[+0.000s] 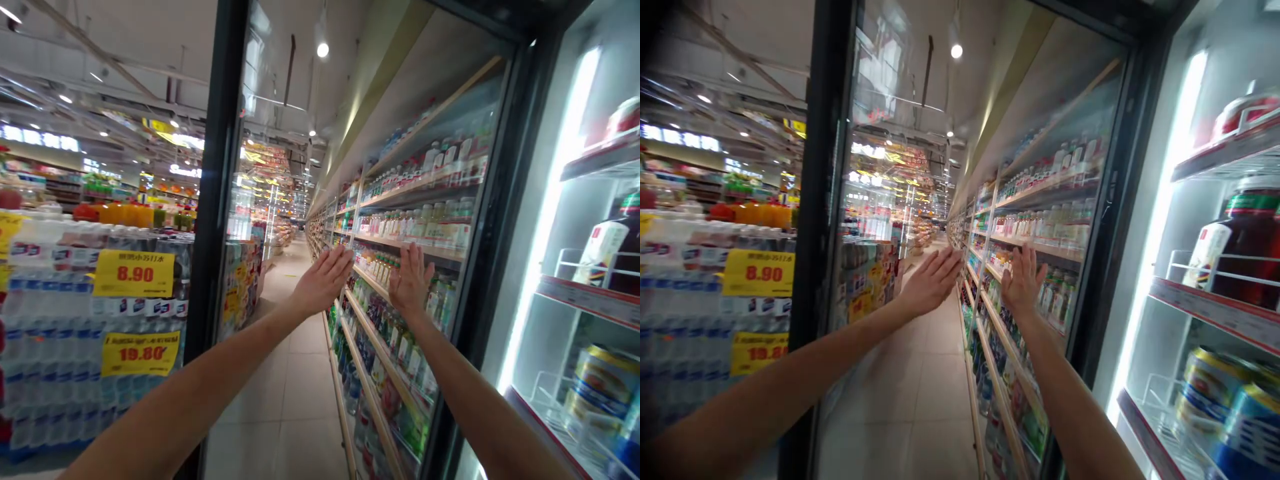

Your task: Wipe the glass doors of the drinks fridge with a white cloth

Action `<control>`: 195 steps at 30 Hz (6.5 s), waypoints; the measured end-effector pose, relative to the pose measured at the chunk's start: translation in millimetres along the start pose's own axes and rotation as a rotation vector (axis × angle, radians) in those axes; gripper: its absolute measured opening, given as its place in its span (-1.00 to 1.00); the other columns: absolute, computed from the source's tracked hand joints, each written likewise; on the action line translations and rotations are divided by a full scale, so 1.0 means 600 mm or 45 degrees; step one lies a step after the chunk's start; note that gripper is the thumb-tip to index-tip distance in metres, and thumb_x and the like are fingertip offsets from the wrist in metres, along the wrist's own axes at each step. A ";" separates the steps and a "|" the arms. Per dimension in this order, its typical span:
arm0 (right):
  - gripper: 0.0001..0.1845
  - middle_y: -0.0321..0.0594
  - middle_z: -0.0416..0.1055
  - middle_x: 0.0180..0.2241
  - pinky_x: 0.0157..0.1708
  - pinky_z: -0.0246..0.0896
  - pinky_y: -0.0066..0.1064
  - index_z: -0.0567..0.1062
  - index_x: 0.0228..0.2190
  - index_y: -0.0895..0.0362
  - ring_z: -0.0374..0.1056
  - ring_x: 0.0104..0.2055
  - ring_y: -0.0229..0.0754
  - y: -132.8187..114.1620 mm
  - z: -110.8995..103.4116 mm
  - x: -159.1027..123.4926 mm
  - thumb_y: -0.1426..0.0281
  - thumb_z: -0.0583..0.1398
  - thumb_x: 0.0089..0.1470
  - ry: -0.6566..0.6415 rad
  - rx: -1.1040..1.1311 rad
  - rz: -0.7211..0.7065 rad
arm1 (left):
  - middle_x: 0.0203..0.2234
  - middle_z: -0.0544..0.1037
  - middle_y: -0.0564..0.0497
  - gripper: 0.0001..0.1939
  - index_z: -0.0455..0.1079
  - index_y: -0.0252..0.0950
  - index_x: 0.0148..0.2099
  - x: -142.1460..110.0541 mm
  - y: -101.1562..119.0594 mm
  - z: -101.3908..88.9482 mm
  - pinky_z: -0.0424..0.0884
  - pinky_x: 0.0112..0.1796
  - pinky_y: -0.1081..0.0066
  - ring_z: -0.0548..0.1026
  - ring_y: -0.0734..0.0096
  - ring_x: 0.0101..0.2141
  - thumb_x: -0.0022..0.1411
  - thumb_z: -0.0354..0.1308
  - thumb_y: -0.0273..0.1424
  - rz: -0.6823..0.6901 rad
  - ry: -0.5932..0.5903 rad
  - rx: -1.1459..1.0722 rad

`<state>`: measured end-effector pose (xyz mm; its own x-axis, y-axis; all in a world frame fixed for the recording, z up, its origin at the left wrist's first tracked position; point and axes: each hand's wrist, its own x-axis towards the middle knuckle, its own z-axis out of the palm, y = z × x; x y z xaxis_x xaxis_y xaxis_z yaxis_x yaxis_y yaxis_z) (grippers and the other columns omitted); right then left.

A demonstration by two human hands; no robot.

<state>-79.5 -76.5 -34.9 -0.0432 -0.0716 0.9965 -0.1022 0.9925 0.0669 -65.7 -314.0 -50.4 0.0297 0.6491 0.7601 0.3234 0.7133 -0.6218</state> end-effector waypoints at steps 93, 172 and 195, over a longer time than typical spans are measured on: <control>-0.40 -0.05 -0.01 0.23 0.20 -0.29 -0.02 -0.01 0.20 0.10 -0.17 0.29 -0.08 0.036 -0.002 -0.017 0.32 -0.07 0.12 0.014 0.112 -0.093 | 0.20 0.14 0.00 -0.56 0.14 -0.34 0.17 -0.027 0.087 0.003 0.03 0.17 0.31 0.06 0.35 0.20 0.26 -0.16 -0.43 0.594 -0.107 -0.076; -0.37 -0.07 0.00 0.23 0.18 -0.21 0.03 -0.04 0.21 0.06 -0.10 0.27 -0.04 0.028 -0.005 -0.016 0.40 -0.04 0.10 0.091 0.121 -0.122 | 0.21 0.10 -0.14 -0.55 0.09 -0.41 0.20 0.113 -0.155 -0.085 0.00 0.18 0.14 -0.04 0.19 0.23 0.29 -0.19 -0.39 -0.280 0.023 0.215; -0.39 -0.05 0.02 0.22 0.17 -0.18 0.02 -0.05 0.20 0.03 -0.08 0.26 -0.05 0.033 -0.009 -0.015 0.39 -0.05 0.13 0.092 0.125 -0.109 | 0.21 0.10 -0.11 -0.54 0.09 -0.38 0.20 0.160 -0.099 -0.059 0.00 0.18 0.17 -0.01 0.24 0.22 0.27 -0.15 -0.42 0.054 0.017 0.100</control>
<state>-76.1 -55.7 -42.3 0.0410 -0.1452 0.9886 -0.1993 0.9683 0.1505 -48.3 -303.5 65.9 0.0548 0.6759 0.7349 0.2462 0.7042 -0.6660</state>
